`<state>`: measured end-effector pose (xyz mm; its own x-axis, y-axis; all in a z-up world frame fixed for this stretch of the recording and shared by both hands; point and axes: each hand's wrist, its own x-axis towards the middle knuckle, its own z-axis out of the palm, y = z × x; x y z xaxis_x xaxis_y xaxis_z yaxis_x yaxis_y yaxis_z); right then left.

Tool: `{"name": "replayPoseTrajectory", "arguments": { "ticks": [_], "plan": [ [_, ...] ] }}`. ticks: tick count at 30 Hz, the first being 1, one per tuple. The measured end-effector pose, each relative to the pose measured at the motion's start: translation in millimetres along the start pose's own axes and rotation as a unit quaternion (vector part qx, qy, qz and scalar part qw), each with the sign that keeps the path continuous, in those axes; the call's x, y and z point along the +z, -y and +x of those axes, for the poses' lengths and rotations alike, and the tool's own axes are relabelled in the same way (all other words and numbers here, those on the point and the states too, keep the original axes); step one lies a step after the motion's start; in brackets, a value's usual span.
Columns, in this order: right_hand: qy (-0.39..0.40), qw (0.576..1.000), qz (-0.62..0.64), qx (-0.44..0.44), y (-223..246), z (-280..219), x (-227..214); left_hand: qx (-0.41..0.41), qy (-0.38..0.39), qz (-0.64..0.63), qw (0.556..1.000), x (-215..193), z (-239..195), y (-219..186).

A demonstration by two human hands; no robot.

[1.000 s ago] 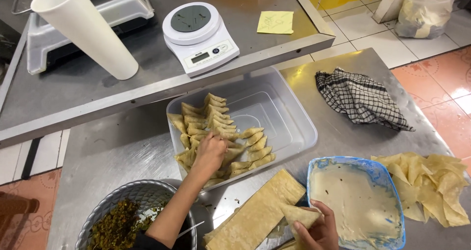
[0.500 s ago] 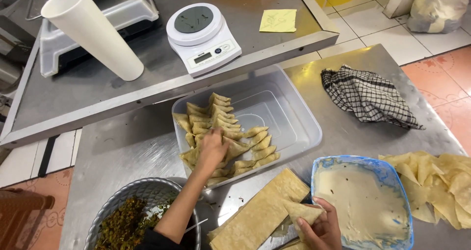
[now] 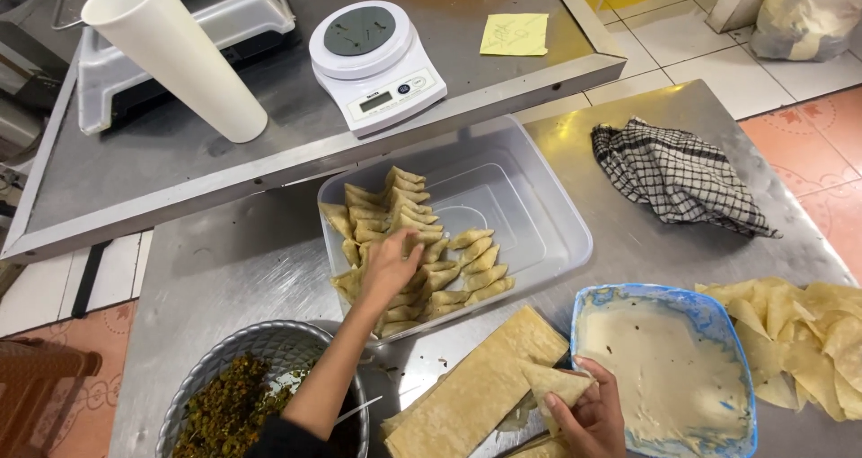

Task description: The person fills a thin pastry sheet with a vegetable mixture using a spoon, folds it into a triangular shape, and seals the edges. They then place the finished samosa into a plastic container alongside others.

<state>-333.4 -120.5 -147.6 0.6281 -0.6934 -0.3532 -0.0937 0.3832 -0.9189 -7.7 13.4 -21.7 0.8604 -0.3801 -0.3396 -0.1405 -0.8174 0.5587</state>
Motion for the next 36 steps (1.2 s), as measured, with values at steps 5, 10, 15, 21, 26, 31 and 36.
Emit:
{"name": "replayPoseTrajectory", "arguments": {
  "ticks": [5, 10, 15, 21, 26, 31, 36],
  "plan": [
    [-0.016, 1.000, -0.002, -0.003, 4, -1, 1, 0.187, -0.201, 0.035, 0.961, 36, 55, 25],
    [-0.005, 1.000, 0.027, 0.009, -3, 3, 0, 0.076, -0.100, -0.066, 0.990, 44, 72, 33],
    [-0.004, 1.000, 0.021, 0.016, -4, 5, 0, 0.022, -0.035, -0.038, 0.998, 20, 57, 24],
    [-0.019, 0.999, 0.010, 0.033, 6, -1, 4, -0.062, 0.034, -0.006, 0.998, 1, 59, 7],
    [-0.037, 0.998, 0.021, 0.048, 21, -8, 12, 0.049, -0.179, 0.009, 0.983, 36, 120, 45],
    [-0.044, 0.994, -0.035, -0.093, 1, -6, 13, -0.032, -0.175, 0.004, 0.984, 73, 206, 86],
    [-0.041, 0.997, -0.043, -0.046, 9, -3, 12, -0.063, -0.127, -0.007, 0.990, 58, 162, 55]
  ]
}}
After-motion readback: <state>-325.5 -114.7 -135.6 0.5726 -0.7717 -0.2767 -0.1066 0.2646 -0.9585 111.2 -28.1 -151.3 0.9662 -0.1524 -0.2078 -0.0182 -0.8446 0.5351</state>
